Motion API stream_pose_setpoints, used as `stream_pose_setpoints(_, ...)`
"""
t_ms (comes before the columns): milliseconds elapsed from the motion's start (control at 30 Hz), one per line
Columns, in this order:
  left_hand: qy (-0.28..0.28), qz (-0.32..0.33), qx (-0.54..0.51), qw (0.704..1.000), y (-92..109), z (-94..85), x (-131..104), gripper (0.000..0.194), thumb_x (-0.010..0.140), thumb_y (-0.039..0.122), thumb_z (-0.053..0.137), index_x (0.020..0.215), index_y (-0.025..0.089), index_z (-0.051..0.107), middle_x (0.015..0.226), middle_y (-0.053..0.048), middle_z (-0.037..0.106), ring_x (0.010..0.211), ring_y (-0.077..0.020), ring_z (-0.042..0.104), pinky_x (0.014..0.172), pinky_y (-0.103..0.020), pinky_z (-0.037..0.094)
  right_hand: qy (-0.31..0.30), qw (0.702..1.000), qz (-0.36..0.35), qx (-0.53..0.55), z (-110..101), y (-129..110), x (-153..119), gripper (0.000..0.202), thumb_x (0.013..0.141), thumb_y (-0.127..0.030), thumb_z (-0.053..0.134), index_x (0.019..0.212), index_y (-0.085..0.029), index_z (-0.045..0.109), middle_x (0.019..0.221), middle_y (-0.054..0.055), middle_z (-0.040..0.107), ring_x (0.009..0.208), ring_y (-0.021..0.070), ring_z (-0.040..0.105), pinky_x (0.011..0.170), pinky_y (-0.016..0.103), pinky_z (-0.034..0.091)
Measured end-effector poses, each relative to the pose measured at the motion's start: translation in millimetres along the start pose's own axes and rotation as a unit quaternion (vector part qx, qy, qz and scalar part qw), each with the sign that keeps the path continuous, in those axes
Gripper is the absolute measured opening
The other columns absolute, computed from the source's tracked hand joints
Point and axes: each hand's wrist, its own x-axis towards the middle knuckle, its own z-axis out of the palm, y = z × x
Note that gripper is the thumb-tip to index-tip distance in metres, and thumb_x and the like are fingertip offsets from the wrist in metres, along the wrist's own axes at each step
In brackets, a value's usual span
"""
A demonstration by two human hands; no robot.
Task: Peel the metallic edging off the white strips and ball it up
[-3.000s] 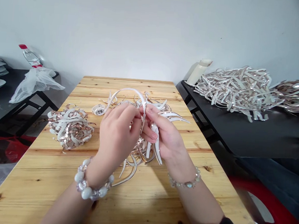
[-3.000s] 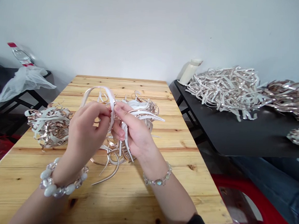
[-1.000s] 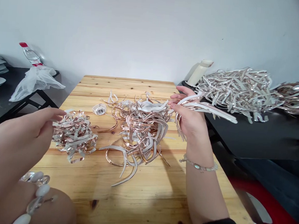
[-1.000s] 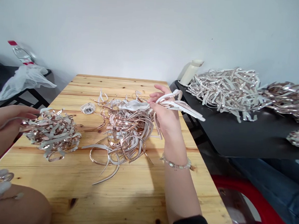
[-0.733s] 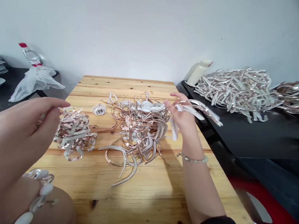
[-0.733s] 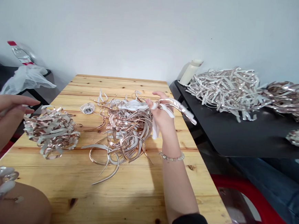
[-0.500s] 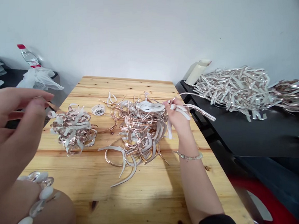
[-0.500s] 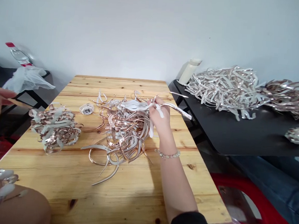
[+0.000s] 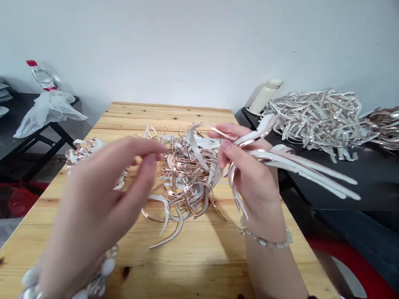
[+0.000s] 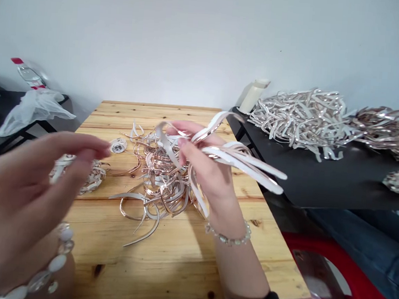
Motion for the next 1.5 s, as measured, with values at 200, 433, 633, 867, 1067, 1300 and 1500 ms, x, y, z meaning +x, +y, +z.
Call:
stream_pose_setpoints(200,-0.061,0.033,-0.078,0.995,-4.2,43.4,22.6,0.012,0.086,0.028,0.062,0.096,0.022,0.061,0.087,0.0,0.067,0.075,-0.0124,0.06,0.067,-0.025,0.048,-0.076,0.996,0.047,-0.002,14.0,5.3,-16.8,0.026,0.082,-0.023,0.063,0.104,-0.032,0.074,0.077,0.001,0.066,0.051,0.0103,0.044,0.043,0.026,0.036)
stream_pose_setpoints(433,-0.065,-0.065,-0.244,0.965,-11.1,60.3,23.7,0.008,0.088,0.026,0.055,0.088,0.019,0.059,0.076,-0.002,0.066,0.067,-0.0136,0.063,0.061,-0.028,0.051,-0.089,0.989,0.07,0.099,27.8,16.1,-20.4,0.031,0.082,-0.028,0.065,0.113,-0.032,0.069,0.064,-0.002,0.06,0.049,0.0104,0.047,0.045,0.026,0.042)
stream_pose_setpoints(633,-0.067,-0.077,-0.297,0.949,-7.9,63.1,24.9,0.004,0.088,0.022,0.053,0.089,0.02,0.057,0.064,0.002,0.062,0.058,-0.0127,0.063,0.058,-0.028,0.052,-0.07,0.98,0.106,0.153,34.8,19.6,-20.0,0.03,0.081,-0.028,0.066,0.11,-0.03,0.069,0.062,-0.003,0.06,0.049,0.0096,0.05,0.044,0.024,0.04)
stream_pose_setpoints(867,-0.004,-0.101,-0.258,0.961,-14.2,67.2,29.2,0.011,0.088,0.025,0.058,0.079,0.019,0.06,0.06,0.003,0.061,0.053,-0.0087,0.057,0.053,-0.022,0.047,-0.09,0.961,0.146,0.216,37.7,19.2,-17.6,0.036,0.081,-0.027,0.061,0.117,-0.028,0.064,0.049,-0.005,0.056,0.046,0.0099,0.047,0.046,0.022,0.036)
stream_pose_setpoints(1067,0.086,-0.093,-0.255,0.959,-17.4,63.6,26.5,0.01,0.082,0.026,0.067,0.075,0.019,0.064,0.07,0.002,0.063,0.064,-0.0084,0.057,0.058,-0.02,0.046,-0.097,0.946,0.119,0.286,37.6,19.8,-12.8,0.019,0.08,-0.026,0.065,0.099,-0.027,0.069,0.058,-0.006,0.059,0.039,0.0046,0.041,0.04,0.022,0.028)
stream_pose_setpoints(1300,0.017,-0.087,-0.356,0.93,-11.8,70.2,22.2,0.013,0.083,0.024,0.067,0.076,0.018,0.059,0.062,0.002,0.061,0.056,-0.0076,0.055,0.055,-0.02,0.046,-0.054,0.94,0.128,0.312,40.7,21.2,-10.6,0.015,0.075,-0.032,0.073,0.082,-0.023,0.064,0.063,-0.007,0.057,0.04,0.0032,0.039,0.041,0.02,0.031)
stream_pose_setpoints(1500,0.027,-0.089,-0.444,0.891,-6.8,81.5,18.9,0.01,0.084,0.018,0.063,0.077,0.017,0.056,0.061,0.002,0.062,0.056,-0.0079,0.059,0.057,-0.02,0.051,-0.008,0.936,0.131,0.328,43.8,21.7,-14.8,0.019,0.079,-0.023,0.069,0.066,-0.018,0.056,0.054,-0.005,0.055,0.048,0.0052,0.048,0.047,0.017,0.037)
